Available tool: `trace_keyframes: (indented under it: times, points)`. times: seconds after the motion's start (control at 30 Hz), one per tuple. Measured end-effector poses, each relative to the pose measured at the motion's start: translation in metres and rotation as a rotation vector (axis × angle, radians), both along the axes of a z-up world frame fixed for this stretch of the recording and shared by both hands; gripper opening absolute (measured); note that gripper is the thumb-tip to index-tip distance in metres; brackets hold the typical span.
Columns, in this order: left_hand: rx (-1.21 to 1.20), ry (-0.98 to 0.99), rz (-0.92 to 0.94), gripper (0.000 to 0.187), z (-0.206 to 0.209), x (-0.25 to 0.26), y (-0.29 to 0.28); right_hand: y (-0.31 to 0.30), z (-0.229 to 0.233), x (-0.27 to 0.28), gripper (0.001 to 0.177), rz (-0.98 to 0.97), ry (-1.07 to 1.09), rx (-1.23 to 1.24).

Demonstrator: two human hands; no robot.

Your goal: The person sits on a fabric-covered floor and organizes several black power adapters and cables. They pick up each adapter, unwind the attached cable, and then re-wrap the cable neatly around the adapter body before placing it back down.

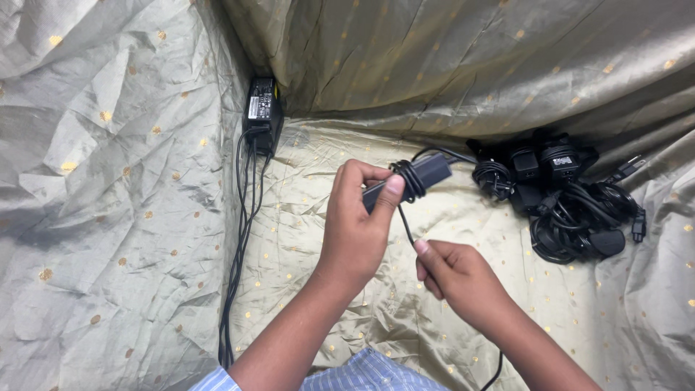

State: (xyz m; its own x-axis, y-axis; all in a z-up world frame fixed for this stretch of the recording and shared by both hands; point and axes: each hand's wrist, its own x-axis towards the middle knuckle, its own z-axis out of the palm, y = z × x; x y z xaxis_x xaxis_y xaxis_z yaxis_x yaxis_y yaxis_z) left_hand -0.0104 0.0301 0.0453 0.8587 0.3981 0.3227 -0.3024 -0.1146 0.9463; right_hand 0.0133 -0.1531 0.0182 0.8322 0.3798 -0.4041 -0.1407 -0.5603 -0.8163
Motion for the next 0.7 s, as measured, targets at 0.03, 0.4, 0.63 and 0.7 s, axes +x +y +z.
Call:
trace_keyframes:
  times: [0.03, 0.4, 0.63, 0.7]
  points:
    - [-0.166, 0.063, -0.036, 0.026, -0.002, 0.003, 0.003, 0.002, 0.006, -0.005, 0.050, 0.040, 0.017, -0.066]
    - [-0.534, 0.121, -0.537, 0.038, 0.025, -0.020, -0.004, 0.006, -0.005, 0.039, 0.038, 0.116, -0.345, -0.198]
    - [-0.028, 0.041, -0.244, 0.030, 0.033, -0.017, -0.006, 0.002, -0.015, 0.039, 0.048, 0.094, -0.181, -0.391]
    - [0.158, 0.029, -0.048, 0.029, 0.029, -0.010, 0.008, -0.005, -0.014, 0.019, 0.052, 0.105, -0.008, -0.189]
